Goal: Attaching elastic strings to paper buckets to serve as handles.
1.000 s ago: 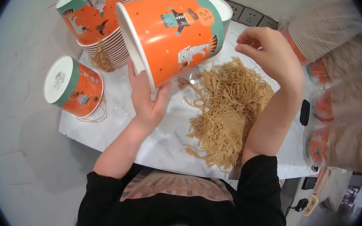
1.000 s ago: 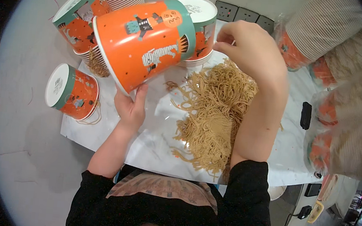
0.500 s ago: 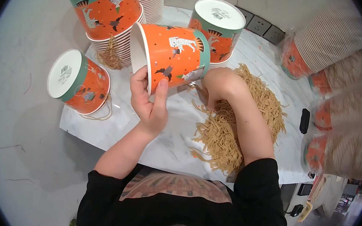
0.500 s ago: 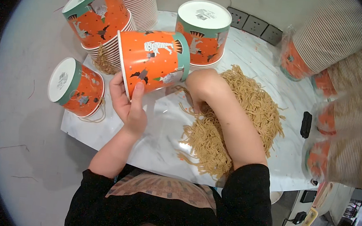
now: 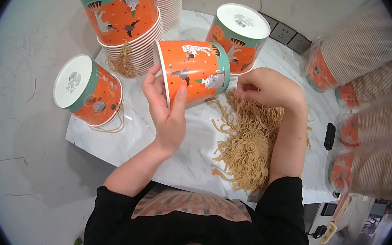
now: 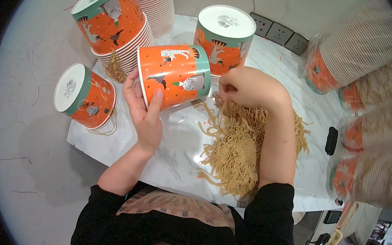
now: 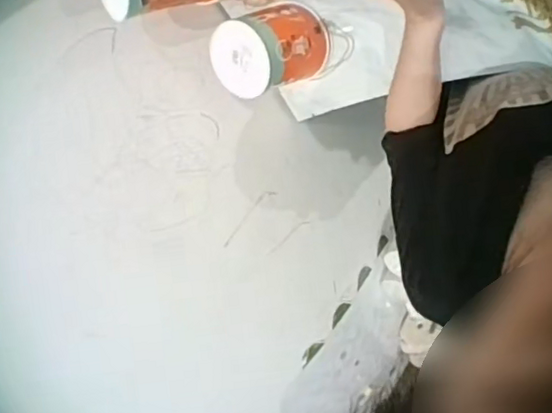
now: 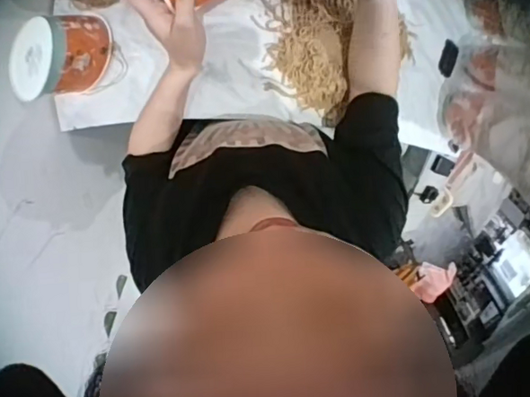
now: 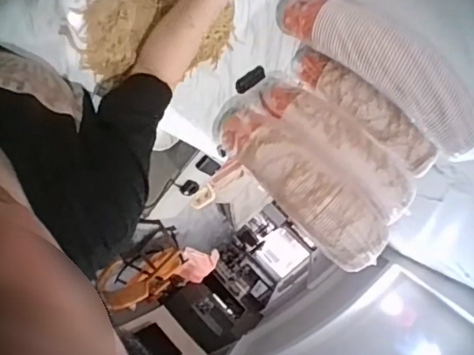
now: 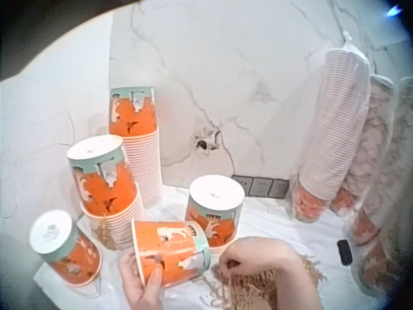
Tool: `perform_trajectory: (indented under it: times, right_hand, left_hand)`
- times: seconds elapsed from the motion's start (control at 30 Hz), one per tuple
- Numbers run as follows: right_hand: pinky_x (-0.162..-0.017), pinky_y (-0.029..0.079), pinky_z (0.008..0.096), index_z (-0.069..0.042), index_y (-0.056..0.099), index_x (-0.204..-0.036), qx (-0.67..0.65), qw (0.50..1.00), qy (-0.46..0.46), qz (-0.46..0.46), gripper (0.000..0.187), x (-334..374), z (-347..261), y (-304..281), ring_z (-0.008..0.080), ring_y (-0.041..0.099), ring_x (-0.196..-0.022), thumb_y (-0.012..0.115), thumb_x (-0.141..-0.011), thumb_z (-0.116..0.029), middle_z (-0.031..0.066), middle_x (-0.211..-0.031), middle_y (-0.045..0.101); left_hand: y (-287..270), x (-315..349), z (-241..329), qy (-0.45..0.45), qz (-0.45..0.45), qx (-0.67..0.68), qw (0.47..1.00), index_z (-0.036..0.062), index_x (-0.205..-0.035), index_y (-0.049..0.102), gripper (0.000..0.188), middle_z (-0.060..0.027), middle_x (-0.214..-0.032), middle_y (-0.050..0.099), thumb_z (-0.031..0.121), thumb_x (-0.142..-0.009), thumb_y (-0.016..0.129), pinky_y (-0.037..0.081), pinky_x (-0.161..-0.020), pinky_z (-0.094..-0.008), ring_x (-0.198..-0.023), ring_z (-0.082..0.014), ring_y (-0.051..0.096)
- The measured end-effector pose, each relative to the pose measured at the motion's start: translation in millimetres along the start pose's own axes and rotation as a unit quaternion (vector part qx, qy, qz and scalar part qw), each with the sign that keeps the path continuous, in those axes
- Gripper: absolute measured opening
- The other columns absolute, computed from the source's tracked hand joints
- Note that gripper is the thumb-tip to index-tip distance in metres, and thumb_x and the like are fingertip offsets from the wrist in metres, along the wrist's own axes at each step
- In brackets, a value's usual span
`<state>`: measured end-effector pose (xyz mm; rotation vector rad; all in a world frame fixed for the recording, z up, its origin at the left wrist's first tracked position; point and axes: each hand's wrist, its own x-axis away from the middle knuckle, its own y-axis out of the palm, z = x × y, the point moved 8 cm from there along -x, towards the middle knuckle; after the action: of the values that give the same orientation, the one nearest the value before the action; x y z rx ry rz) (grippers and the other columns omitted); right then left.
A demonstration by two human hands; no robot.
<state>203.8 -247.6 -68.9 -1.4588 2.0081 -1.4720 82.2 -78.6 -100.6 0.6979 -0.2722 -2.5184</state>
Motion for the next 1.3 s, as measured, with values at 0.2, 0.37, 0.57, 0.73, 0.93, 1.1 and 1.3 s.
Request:
perform_trajectory:
  times: [0.2, 0.37, 0.57, 0.73, 0.93, 1.1, 1.3]
  right_hand:
    - [-0.070, 0.048, 0.0343, -0.002, 0.055, -0.098, -0.078, 0.973, -0.085, 0.199, 0.007, 16.2, -35.2, -34.5, 0.0227, 0.060, -0.077, 0.057, -0.097, -0.009, 0.0090, -0.082, 0.062]
    - [-0.074, 0.051, 0.0371, 0.000, 0.055, -0.100, -0.213, 0.915, -0.182, 0.291, 0.010, 19.8, -93.3, -26.0, 0.0290, 0.063, -0.082, 0.057, -0.098, -0.010, 0.0139, -0.090, 0.062]
    - [-0.073, 0.048, 0.0283, -0.001, 0.058, -0.100, -0.147, 0.917, -0.209, 0.306, 0.010, 22.5, -101.9, -19.1, 0.0156, 0.059, -0.085, 0.062, -0.098, -0.009, 0.0053, -0.094, 0.059]
    - [-0.068, 0.050, 0.0316, -0.001, 0.060, -0.100, -0.271, 0.924, -0.166, 0.211, 0.011, 15.8, -97.8, -13.5, 0.0183, 0.064, -0.074, 0.064, -0.096, -0.010, 0.0086, -0.082, 0.064]
    - [-0.065, 0.048, 0.0283, 0.000, 0.062, -0.100, -0.254, 0.941, -0.153, 0.162, 0.013, 30.1, -82.6, -21.9, 0.0123, 0.059, -0.071, 0.067, -0.096, -0.011, 0.0050, -0.078, 0.063]
    - [-0.062, 0.044, 0.0257, 0.001, 0.064, -0.096, -0.198, 0.963, -0.108, 0.150, 0.011, 48.3, -69.1, -33.8, 0.0081, 0.053, -0.069, 0.065, -0.097, -0.010, 0.0022, -0.076, 0.061]
    - [-0.061, 0.038, 0.0204, 0.004, 0.066, -0.098, -0.240, 0.880, -0.106, 0.396, 0.011, 91.1, -50.4, -76.6, 0.0031, 0.048, -0.070, 0.065, -0.098, -0.007, -0.0029, -0.079, 0.060]
  left_hand:
    - [9.0, 5.4, 35.1, 0.214, -0.023, -0.386, 0.897, 0.0008, -0.142, 0.042, 0.065, -0.0244, -0.153, 0.024, 0.017, -0.088, 0.073, 0.034, -0.112, -0.0456, -0.140, -0.0368, 0.031]
    - [11.8, 8.2, 41.4, 0.210, -0.047, -0.319, 0.923, 0.0025, -0.128, 0.060, 0.049, -0.0265, -0.154, 0.025, 0.020, -0.085, 0.076, 0.030, -0.114, -0.0488, -0.139, -0.0394, 0.032]
    - [14.0, 13.2, 45.7, 0.255, -0.056, -0.316, 0.912, 0.0063, -0.112, 0.068, 0.031, -0.0237, -0.145, 0.044, 0.022, -0.086, 0.075, 0.026, -0.113, -0.0502, -0.132, -0.0372, 0.043]
    - [1.5, 7.0, 43.8, 0.203, -0.056, -0.310, 0.927, 0.0056, -0.100, 0.068, 0.011, -0.0198, -0.139, 0.050, 0.014, -0.094, 0.066, 0.028, -0.111, -0.0478, -0.125, -0.0325, 0.048]
    - [-32.3, -8.8, 57.4, 0.229, 0.109, -0.221, 0.942, 0.0013, -0.096, 0.057, 0.016, -0.0167, -0.125, 0.053, 0.016, -0.102, 0.054, 0.036, -0.105, -0.0412, -0.119, -0.0279, 0.050]
    - [-90.1, -21.6, 51.5, 0.139, 0.318, 0.029, 0.937, 0.0046, -0.112, 0.054, 0.025, -0.0091, -0.105, 0.059, 0.027, -0.110, 0.043, 0.045, -0.095, -0.0333, -0.097, -0.0169, 0.057]
    - [-80.4, -28.6, 45.4, 0.155, 0.134, 0.039, 0.978, 0.0016, -0.112, 0.052, 0.039, -0.0142, -0.104, 0.060, 0.040, -0.107, 0.045, 0.046, -0.094, -0.0355, -0.099, -0.0205, 0.057]
